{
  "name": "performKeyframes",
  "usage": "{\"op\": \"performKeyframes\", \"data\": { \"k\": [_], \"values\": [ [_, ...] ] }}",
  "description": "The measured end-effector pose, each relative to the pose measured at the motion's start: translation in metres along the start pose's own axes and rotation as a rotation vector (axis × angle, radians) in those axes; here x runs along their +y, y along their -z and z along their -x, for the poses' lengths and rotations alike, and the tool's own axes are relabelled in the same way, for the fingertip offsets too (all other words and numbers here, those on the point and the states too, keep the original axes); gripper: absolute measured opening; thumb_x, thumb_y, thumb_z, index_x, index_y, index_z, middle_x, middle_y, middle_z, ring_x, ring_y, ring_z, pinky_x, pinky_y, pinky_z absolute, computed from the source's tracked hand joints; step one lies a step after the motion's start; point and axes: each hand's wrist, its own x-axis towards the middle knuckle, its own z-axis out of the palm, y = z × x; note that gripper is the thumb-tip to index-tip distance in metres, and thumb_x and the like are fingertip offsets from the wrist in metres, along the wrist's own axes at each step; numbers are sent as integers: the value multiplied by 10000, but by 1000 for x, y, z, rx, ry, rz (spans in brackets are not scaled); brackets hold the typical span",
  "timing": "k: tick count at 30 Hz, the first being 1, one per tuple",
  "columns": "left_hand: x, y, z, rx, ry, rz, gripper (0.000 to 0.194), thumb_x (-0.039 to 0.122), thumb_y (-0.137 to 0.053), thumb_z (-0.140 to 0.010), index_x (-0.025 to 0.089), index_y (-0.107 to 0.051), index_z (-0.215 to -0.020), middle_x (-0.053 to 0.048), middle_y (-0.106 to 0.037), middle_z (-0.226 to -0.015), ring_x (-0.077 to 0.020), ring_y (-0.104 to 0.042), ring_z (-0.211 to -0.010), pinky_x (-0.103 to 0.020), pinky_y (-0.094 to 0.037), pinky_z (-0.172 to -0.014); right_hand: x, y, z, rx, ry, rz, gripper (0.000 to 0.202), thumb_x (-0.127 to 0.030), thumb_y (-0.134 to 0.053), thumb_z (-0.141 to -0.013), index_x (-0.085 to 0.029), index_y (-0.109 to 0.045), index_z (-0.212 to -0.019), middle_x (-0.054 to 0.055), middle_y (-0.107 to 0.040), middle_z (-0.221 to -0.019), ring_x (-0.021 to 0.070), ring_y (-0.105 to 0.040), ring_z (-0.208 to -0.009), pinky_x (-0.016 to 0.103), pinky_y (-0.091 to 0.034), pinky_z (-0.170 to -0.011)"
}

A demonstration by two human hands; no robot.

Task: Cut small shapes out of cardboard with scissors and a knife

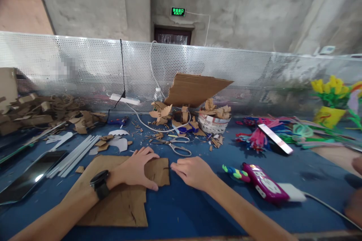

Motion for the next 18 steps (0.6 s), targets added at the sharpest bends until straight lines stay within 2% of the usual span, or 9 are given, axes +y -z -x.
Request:
{"op": "performKeyframes", "data": {
  "k": [9,18],
  "values": [
    [2,1,1,1,10,18,977,793,-818,-572,262,-637,-1371,-104,-599,-1315,-403,-535,-1258,-623,-370,-1146,5,7,6,-27,16,59,493,-304,-301,-1149,-219,-775,-1039,28,-747,-753,158,-707,-698,276,-350,-543],
    [5,7,5,-12,-5,39,972,767,-824,-568,268,-628,-1379,-107,-599,-1310,-412,-537,-1266,-630,-356,-1158,5,5,19,-59,-46,45,483,-323,-310,-1147,-230,-776,-1057,26,-753,-761,183,-738,-701,281,-402,-554]
  ]
}}
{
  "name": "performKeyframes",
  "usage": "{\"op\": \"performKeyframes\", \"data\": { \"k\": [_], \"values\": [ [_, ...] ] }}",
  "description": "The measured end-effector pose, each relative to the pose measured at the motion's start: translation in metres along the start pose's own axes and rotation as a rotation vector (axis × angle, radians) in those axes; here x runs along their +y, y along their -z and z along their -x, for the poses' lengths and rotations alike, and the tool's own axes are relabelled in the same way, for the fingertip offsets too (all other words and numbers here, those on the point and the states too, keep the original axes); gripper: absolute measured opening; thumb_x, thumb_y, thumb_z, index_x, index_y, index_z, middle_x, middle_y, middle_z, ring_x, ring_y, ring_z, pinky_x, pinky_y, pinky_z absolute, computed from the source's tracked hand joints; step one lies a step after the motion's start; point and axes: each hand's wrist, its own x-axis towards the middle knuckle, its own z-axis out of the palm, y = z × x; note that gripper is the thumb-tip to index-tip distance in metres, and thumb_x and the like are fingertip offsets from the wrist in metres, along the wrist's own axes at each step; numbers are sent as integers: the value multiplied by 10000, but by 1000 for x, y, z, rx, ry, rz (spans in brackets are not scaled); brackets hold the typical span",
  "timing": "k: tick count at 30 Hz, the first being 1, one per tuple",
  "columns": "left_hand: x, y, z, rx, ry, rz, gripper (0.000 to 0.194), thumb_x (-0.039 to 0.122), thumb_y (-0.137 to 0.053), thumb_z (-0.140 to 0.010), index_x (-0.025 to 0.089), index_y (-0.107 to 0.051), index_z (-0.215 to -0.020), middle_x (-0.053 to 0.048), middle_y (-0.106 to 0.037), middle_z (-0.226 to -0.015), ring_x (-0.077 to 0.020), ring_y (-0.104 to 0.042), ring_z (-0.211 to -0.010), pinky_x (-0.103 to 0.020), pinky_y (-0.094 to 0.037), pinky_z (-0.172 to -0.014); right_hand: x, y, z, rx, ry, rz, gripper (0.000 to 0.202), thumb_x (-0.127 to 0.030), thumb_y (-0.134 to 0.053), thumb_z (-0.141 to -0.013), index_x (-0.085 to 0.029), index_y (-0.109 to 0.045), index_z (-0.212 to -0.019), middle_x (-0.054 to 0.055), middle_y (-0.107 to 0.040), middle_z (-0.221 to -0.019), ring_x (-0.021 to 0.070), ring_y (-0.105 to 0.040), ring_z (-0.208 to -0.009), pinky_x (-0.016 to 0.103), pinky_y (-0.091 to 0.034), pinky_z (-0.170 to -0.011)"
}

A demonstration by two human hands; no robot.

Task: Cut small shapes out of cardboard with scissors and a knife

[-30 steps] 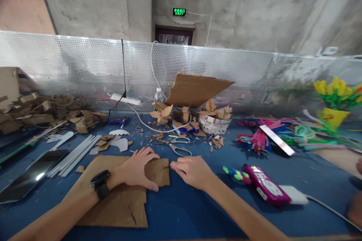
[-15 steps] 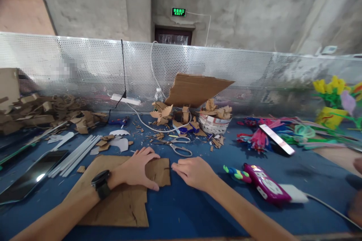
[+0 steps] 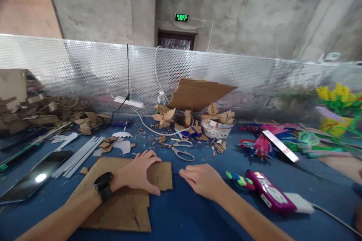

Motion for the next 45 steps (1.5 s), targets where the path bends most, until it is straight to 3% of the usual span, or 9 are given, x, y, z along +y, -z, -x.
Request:
{"op": "performKeyframes", "data": {
  "k": [9,15,18,22,28,37,42,43,45],
  "values": [
    [12,11,-1,-46,108,-55,922,682,-866,-520,184,-620,-1256,-150,-599,-1281,-421,-565,-1204,-631,-393,-1100,6,-4,23,83,-264,-165,377,-366,-424,-1099,-290,-786,-1172,53,-815,-1078,255,-757,-980,362,-577,-838],
    [15,20,-4,-2,95,-105,902,654,-869,-506,169,-604,-1218,-139,-600,-1238,-389,-601,-1135,-579,-463,-1040,14,6,0,62,-338,-137,343,-400,-486,-1052,-317,-809,-1134,97,-734,-1230,316,-671,-1125,485,-550,-954],
    [16,32,-3,68,67,-155,931,635,-877,-495,168,-585,-1246,-152,-584,-1263,-381,-626,-1077,-545,-519,-962,33,5,-15,47,-464,-166,407,-442,-443,-1051,-273,-757,-1247,134,-660,-1358,336,-626,-1231,498,-535,-1006],
    [16,54,-3,194,-28,-291,899,578,-885,-517,180,-582,-1263,-151,-605,-1273,-404,-608,-1160,-567,-467,-1047,58,-6,-36,-93,-538,-266,505,-472,-546,-981,-207,-649,-1398,174,-558,-1501,359,-598,-1296,501,-497,-1066],
    [8,77,-1,320,-156,-428,917,495,-868,-593,183,-533,-1387,-157,-582,-1401,-392,-555,-1274,-543,-418,-1108,62,-13,-64,-124,-481,-158,438,-505,-526,-1005,-188,-704,-1250,194,-667,-1300,406,-590,-1243,574,-443,-1025],
    [-12,74,5,363,-181,-414,989,520,-847,-657,190,-475,-1513,-154,-568,-1462,-385,-514,-1326,-524,-362,-1175,54,-16,-80,-48,-444,-283,277,-411,-460,-1027,-202,-608,-920,146,-693,-927,311,-645,-903,438,-476,-853],
    [-14,72,7,399,-161,-378,1001,481,-856,-657,211,-441,-1526,-149,-560,-1487,-387,-508,-1342,-542,-334,-1196,45,-15,-89,116,-520,-691,492,-656,-302,-1056,-230,-542,-1002,-3,-552,-727,184,-529,-612,308,-431,-592],
    [-14,72,7,406,-161,-371,992,470,-859,-653,209,-442,-1514,-150,-565,-1483,-387,-510,-1341,-543,-334,-1196,41,-15,-92,218,-512,-961,509,-713,-422,-1006,-222,-555,-998,-16,-534,-729,168,-502,-602,298,-416,-576],
    [-13,71,7,419,-164,-362,908,448,-858,-651,205,-484,-1443,-148,-578,-1462,-383,-521,-1330,-542,-338,-1195,31,-15,-99,276,-474,-1103,573,-801,-480,-936,-231,-541,-958,-55,-456,-676,147,-459,-573,283,-404,-562]
  ]
}}
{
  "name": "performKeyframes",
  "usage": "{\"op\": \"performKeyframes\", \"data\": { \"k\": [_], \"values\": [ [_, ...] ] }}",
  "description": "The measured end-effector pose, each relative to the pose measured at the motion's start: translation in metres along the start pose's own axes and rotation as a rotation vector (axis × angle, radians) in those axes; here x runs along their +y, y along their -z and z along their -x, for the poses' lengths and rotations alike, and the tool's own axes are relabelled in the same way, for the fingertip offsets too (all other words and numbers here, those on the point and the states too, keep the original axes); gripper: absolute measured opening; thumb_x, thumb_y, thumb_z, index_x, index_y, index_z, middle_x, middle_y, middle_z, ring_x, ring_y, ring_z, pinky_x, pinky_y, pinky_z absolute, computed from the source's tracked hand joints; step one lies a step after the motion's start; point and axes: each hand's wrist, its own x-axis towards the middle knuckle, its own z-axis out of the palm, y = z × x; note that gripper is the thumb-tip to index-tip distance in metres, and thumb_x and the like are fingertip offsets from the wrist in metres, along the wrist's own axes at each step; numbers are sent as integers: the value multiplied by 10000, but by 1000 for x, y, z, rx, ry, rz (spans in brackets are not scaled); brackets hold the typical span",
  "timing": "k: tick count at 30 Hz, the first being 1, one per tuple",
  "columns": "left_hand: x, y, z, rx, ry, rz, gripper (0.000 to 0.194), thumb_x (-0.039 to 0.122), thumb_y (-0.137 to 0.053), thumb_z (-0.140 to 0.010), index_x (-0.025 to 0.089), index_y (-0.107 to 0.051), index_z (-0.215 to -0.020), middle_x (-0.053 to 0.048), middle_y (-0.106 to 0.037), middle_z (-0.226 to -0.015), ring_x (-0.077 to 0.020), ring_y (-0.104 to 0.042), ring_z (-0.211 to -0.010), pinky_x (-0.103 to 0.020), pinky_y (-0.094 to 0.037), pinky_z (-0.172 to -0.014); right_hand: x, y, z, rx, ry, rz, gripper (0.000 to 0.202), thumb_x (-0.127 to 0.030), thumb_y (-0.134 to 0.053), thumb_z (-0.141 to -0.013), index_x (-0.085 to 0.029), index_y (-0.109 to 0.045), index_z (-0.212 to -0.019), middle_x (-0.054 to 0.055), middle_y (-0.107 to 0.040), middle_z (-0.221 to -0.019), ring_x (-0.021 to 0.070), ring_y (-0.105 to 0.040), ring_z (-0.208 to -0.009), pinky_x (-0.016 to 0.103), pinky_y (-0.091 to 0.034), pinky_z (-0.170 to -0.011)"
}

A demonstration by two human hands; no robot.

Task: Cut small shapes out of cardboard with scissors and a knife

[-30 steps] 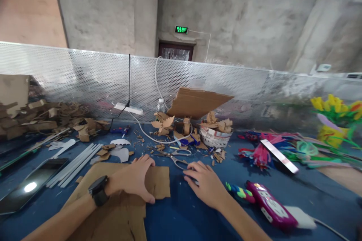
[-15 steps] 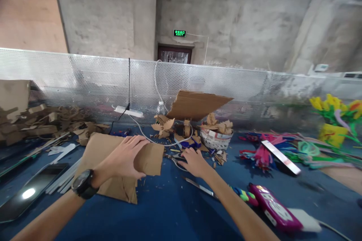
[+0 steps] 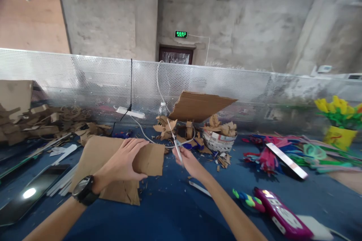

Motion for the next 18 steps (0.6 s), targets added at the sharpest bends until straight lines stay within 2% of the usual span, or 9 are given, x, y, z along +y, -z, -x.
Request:
{"op": "performKeyframes", "data": {
  "k": [2,4,6,9,12,15,18],
  "values": [
    [1,-2,0,11,-4,1,764,435,-854,-647,209,-543,-1307,-146,-591,-1431,-380,-531,-1318,-546,-328,-1203,-5,-12,1,3,31,-78,621,-852,-459,-911,-238,-501,-833,-49,-437,-659,150,-465,-592,295,-422,-592],
    [4,-4,-1,18,-17,-1,639,430,-847,-647,219,-557,-1176,-151,-594,-1403,-378,-531,-1323,-560,-296,-1225,-9,-22,3,20,66,-150,655,-881,-465,-889,-238,-478,-766,-15,-509,-709,166,-522,-663,320,-470,-676],
    [8,-6,-2,17,-37,0,576,420,-841,-650,221,-546,-1102,-163,-590,-1391,-377,-524,-1338,-573,-265,-1245,-12,-29,6,78,82,-308,655,-884,-611,-800,-237,-512,-774,10,-579,-786,198,-593,-770,345,-507,-758],
    [15,-10,-4,-12,-74,20,520,326,-832,-642,211,-542,-1057,-181,-571,-1430,-389,-498,-1381,-573,-246,-1264,-19,-33,13,106,0,-469,628,-785,-833,-656,-235,-577,-817,16,-645,-826,227,-647,-833,375,-540,-819],
    [20,-13,-6,-63,-106,58,477,218,-807,-642,210,-554,-1047,-187,-521,-1535,-411,-430,-1467,-565,-230,-1283,-28,-33,19,32,-72,-606,561,-723,-846,-683,-235,-656,-882,44,-712,-869,253,-697,-862,389,-575,-809],
    [21,-17,-7,-86,-151,65,467,169,-787,-668,215,-546,-1066,-189,-461,-1611,-392,-371,-1526,-552,-224,-1294,-35,-29,23,-20,-113,-636,475,-643,-848,-700,-215,-690,-836,37,-708,-769,202,-668,-673,304,-559,-586],
    [21,-19,-7,-107,-195,38,477,112,-756,-692,213,-543,-1107,-163,-465,-1622,-351,-360,-1541,-517,-220,-1304,-31,-29,22,17,-171,-586,394,-551,-823,-711,-197,-654,-742,-20,-618,-593,107,-491,-419,219,-378,-361]
  ]
}}
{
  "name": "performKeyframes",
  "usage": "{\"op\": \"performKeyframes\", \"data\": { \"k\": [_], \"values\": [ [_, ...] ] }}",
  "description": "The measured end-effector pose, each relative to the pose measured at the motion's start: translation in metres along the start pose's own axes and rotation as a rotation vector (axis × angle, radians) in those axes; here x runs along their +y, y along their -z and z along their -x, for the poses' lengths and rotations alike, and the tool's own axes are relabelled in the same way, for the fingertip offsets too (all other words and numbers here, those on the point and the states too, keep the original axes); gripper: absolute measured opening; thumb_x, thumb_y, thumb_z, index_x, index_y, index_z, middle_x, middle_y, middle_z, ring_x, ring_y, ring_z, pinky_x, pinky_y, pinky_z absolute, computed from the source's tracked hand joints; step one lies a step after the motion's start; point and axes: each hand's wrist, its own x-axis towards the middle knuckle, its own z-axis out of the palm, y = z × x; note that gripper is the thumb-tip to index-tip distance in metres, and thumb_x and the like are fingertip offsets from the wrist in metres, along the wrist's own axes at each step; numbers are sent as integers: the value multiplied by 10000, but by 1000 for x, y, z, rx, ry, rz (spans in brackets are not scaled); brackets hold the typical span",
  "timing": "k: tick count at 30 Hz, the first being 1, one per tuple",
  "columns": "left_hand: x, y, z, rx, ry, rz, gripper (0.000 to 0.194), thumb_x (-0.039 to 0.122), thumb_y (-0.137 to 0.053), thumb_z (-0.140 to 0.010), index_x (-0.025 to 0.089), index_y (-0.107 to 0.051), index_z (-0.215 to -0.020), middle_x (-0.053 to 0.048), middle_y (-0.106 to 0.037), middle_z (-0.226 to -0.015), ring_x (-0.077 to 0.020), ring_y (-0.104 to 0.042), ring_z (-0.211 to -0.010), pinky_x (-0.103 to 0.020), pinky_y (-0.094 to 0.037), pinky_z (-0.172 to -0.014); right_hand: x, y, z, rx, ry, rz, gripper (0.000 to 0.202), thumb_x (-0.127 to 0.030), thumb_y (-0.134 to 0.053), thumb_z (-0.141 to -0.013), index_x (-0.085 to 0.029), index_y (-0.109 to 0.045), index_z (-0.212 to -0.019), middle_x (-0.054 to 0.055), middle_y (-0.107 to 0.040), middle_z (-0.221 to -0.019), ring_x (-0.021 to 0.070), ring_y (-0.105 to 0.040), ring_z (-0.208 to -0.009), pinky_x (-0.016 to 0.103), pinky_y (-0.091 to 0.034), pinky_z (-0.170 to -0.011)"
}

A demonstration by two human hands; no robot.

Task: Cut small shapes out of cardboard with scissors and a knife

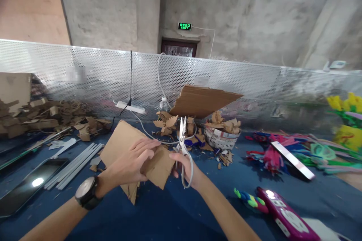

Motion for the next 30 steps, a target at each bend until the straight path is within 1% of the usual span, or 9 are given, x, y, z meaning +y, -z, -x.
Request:
{"op": "performKeyframes", "data": {
  "k": [2,4,9,13,15,17,20,24,30],
  "values": [
    [1,-1,0,-29,2,-24,428,81,-697,-746,224,-566,-1127,-122,-528,-1577,-329,-404,-1513,-499,-259,-1285,6,2,-3,79,7,41,365,-502,-816,-695,-202,-608,-702,-58,-555,-519,72,-402,-339,198,-291,-316],
    [3,-2,1,-21,80,-75,350,67,-610,-818,236,-600,-1125,-105,-616,-1468,-328,-504,-1418,-504,-370,-1197,13,2,-6,155,23,63,357,-488,-810,-687,-207,-591,-709,-68,-545,-495,81,-437,-325,196,-307,-316],
    [6,-1,4,158,484,-224,205,137,-474,-947,243,-647,-917,-91,-716,-994,-288,-652,-977,-431,-507,-880,19,-9,-6,273,80,-92,398,-487,-868,-658,-211,-604,-772,15,-726,-748,177,-697,-523,282,-581,-514],
    [11,-6,7,118,795,-86,348,372,-499,-978,233,-580,-670,-82,-652,-671,-290,-674,-736,-409,-510,-711,21,-18,-3,246,124,-201,469,-523,-936,-616,-218,-626,-792,53,-764,-918,251,-785,-746,352,-655,-723],
    [16,-12,8,120,794,194,295,399,-512,-957,228,-626,-745,-96,-711,-747,-294,-704,-757,-415,-536,-709,24,-20,-2,242,155,-188,465,-538,-934,-638,-222,-653,-832,51,-763,-931,251,-783,-767,361,-653,-737],
    [20,-18,7,144,705,637,220,380,-545,-914,235,-666,-1026,-96,-777,-999,-272,-741,-868,-394,-583,-756,29,-21,-1,240,177,-117,461,-568,-913,-668,-218,-682,-858,44,-754,-886,221,-755,-684,342,-636,-673],
    [22,-26,4,212,677,1122,461,478,-577,-888,233,-571,-1277,-107,-744,-1217,-275,-745,-1026,-392,-620,-859,34,-22,1,163,193,61,457,-626,-844,-747,-202,-714,-858,32,-725,-775,180,-685,-572,315,-600,-596],
    [18,-32,2,303,738,1195,630,693,-618,-843,245,-524,-1275,-91,-756,-1106,-277,-760,-868,-407,-636,-765,37,-24,3,32,210,233,464,-658,-753,-837,-195,-732,-823,33,-717,-734,176,-662,-533,313,-572,-574],
    [11,-33,3,302,733,1202,650,732,-605,-846,235,-490,-1249,-71,-759,-991,-276,-764,-829,-420,-642,-744,34,-22,4,-65,194,351,500,-675,-678,-888,-185,-705,-790,34,-731,-763,156,-653,-504,275,-512,-524]
  ]
}}
